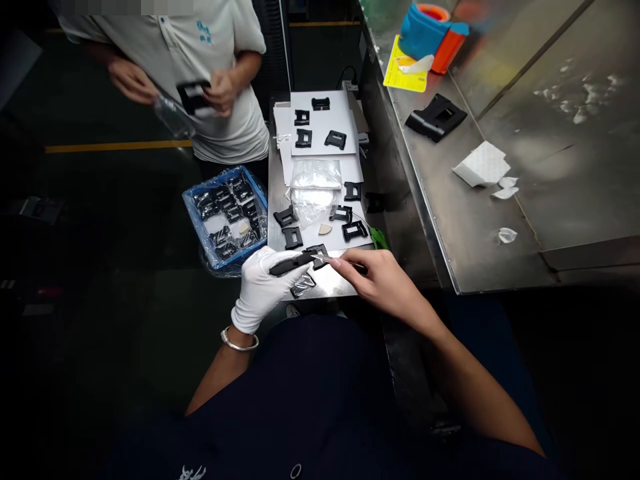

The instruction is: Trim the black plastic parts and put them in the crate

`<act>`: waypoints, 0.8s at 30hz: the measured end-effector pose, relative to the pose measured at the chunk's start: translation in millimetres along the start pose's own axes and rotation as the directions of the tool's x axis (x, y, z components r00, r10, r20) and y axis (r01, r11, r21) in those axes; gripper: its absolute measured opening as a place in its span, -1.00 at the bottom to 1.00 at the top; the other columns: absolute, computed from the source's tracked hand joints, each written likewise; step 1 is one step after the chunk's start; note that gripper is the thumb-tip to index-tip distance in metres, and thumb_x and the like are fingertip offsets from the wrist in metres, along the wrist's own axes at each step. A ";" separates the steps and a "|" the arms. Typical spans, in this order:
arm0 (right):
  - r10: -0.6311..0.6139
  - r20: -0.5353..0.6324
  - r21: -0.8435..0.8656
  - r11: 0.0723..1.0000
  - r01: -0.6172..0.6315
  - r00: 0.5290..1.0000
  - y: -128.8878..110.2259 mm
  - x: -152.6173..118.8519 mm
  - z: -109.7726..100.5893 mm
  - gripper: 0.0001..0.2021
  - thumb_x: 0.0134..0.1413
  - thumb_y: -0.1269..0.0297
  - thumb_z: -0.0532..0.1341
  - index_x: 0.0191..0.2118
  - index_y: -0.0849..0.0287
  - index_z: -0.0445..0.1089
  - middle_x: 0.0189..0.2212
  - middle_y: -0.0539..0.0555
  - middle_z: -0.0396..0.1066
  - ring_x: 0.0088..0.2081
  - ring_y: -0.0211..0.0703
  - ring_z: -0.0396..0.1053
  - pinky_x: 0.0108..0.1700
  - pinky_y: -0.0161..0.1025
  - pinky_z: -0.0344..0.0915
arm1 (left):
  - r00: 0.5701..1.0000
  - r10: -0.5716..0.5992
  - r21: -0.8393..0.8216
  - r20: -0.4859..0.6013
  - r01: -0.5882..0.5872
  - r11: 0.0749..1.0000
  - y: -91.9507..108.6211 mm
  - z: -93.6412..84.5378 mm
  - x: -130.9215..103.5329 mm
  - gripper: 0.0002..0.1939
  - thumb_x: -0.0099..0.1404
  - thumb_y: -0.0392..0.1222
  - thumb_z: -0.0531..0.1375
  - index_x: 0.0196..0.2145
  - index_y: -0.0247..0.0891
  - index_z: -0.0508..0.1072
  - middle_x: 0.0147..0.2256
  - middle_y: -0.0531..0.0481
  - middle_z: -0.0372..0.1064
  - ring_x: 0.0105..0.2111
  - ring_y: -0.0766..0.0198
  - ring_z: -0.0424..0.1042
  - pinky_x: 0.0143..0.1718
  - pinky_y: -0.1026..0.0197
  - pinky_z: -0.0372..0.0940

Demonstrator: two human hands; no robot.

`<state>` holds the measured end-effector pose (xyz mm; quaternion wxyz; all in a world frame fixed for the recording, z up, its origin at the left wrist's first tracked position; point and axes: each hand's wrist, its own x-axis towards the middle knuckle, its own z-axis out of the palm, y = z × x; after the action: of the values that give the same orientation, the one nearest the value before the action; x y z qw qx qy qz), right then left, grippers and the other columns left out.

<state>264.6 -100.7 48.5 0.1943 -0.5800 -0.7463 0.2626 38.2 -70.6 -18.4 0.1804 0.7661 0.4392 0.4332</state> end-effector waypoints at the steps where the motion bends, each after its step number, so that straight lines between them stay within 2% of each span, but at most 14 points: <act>1: 0.006 -0.038 0.059 0.998 -0.004 0.999 1.1 -1.0 0.7 -0.55 0.39 -0.02 0.05 -0.45 0.18 0.35 -0.54 -0.03 0.30 -0.50 -0.30 0.20 -0.43 -0.33 0.11 | 1.000 -0.002 -0.002 -0.016 0.002 1.000 1.5 -0.7 0.5 -0.80 0.25 -0.13 0.38 -0.16 -0.18 0.63 -0.32 0.00 0.58 -0.32 0.23 0.50 -0.21 0.13 0.38; 3: 0.019 -0.084 0.161 0.987 -0.005 0.996 2.2 -2.7 4.6 -0.61 0.38 0.02 0.09 -0.42 0.17 0.34 -0.53 -0.04 0.29 -0.49 -0.29 0.19 -0.40 -0.32 0.13 | 1.000 -0.004 -0.011 -0.028 0.004 1.000 4.1 -1.7 1.2 -0.79 0.25 -0.16 0.38 -0.13 -0.14 0.62 -0.29 0.01 0.58 -0.29 0.23 0.51 -0.18 0.12 0.39; 7: 0.022 -0.178 0.221 0.975 0.019 0.984 1.6 -1.9 14.1 -0.68 0.38 0.06 0.09 -0.33 0.15 0.38 -0.44 0.01 0.40 -0.43 -0.25 0.28 -0.33 -0.30 0.22 | 0.998 -0.003 -0.038 -0.058 0.001 0.999 5.6 -1.9 2.2 -0.78 0.23 -0.17 0.39 -0.14 -0.15 0.61 -0.29 -0.01 0.58 -0.28 0.21 0.51 -0.16 0.09 0.41; 14: -0.060 -0.187 0.200 0.975 0.098 0.980 -1.6 2.5 17.0 -0.72 0.42 0.18 0.05 -0.27 0.16 0.41 -0.39 0.06 0.45 -0.38 -0.19 0.37 -0.29 -0.26 0.28 | 0.998 -0.031 -0.057 -0.049 0.028 0.998 4.2 -5.7 5.4 -0.90 0.32 -0.22 0.28 -0.21 -0.23 0.58 -0.33 -0.04 0.53 -0.31 0.22 0.47 -0.18 0.07 0.40; 16: -0.113 -0.204 0.116 0.984 0.138 0.972 -3.2 2.5 17.0 -0.73 0.43 0.21 0.03 -0.20 0.16 0.43 -0.37 0.06 0.44 -0.35 -0.21 0.37 -0.27 -0.27 0.28 | 0.999 -0.022 -0.041 -0.044 0.020 0.999 4.0 -7.8 7.6 -0.87 0.33 -0.19 0.28 -0.17 -0.22 0.57 -0.30 -0.05 0.54 -0.29 0.21 0.47 -0.17 0.08 0.41; 18: -0.153 -0.236 -0.056 0.988 0.144 0.960 -7.2 1.6 17.3 -0.73 0.44 0.21 0.03 -0.13 0.17 0.46 -0.36 0.05 0.42 -0.36 -0.22 0.36 -0.30 -0.29 0.23 | 0.998 0.026 0.033 -0.054 -0.025 0.999 3.3 -10.3 10.1 -0.82 0.29 -0.16 0.33 -0.14 -0.21 0.57 -0.29 -0.05 0.55 -0.29 0.20 0.47 -0.17 0.09 0.40; 21: -0.212 -0.277 -0.344 0.933 0.110 0.937 -18.7 -0.7 18.7 -0.73 0.41 0.17 0.09 -0.10 0.16 0.50 -0.39 0.04 0.39 -0.37 -0.23 0.36 -0.36 -0.29 0.12 | 0.983 0.152 0.216 -0.107 -0.126 0.968 0.5 -14.3 12.8 -0.77 0.26 -0.19 0.36 -0.12 -0.22 0.58 -0.38 -0.03 0.52 -0.32 0.17 0.44 -0.20 0.08 0.36; 24: -0.263 -0.283 -0.467 0.878 0.107 0.922 -32.2 -1.4 20.8 -0.72 0.40 0.14 0.11 -0.15 0.15 0.52 -0.47 0.01 0.36 -0.41 -0.26 0.32 -0.40 -0.27 0.03 | 0.968 0.203 0.327 -0.145 -0.147 0.933 -3.0 -17.4 12.3 -0.74 0.26 -0.21 0.36 -0.08 -0.23 0.57 -0.43 -0.03 0.47 -0.33 0.15 0.42 -0.18 0.07 0.34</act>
<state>228.0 -111.7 52.1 0.2070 -0.5701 -0.7942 -0.0378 25.3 -60.6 -4.5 -0.0228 0.7797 0.4465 0.4384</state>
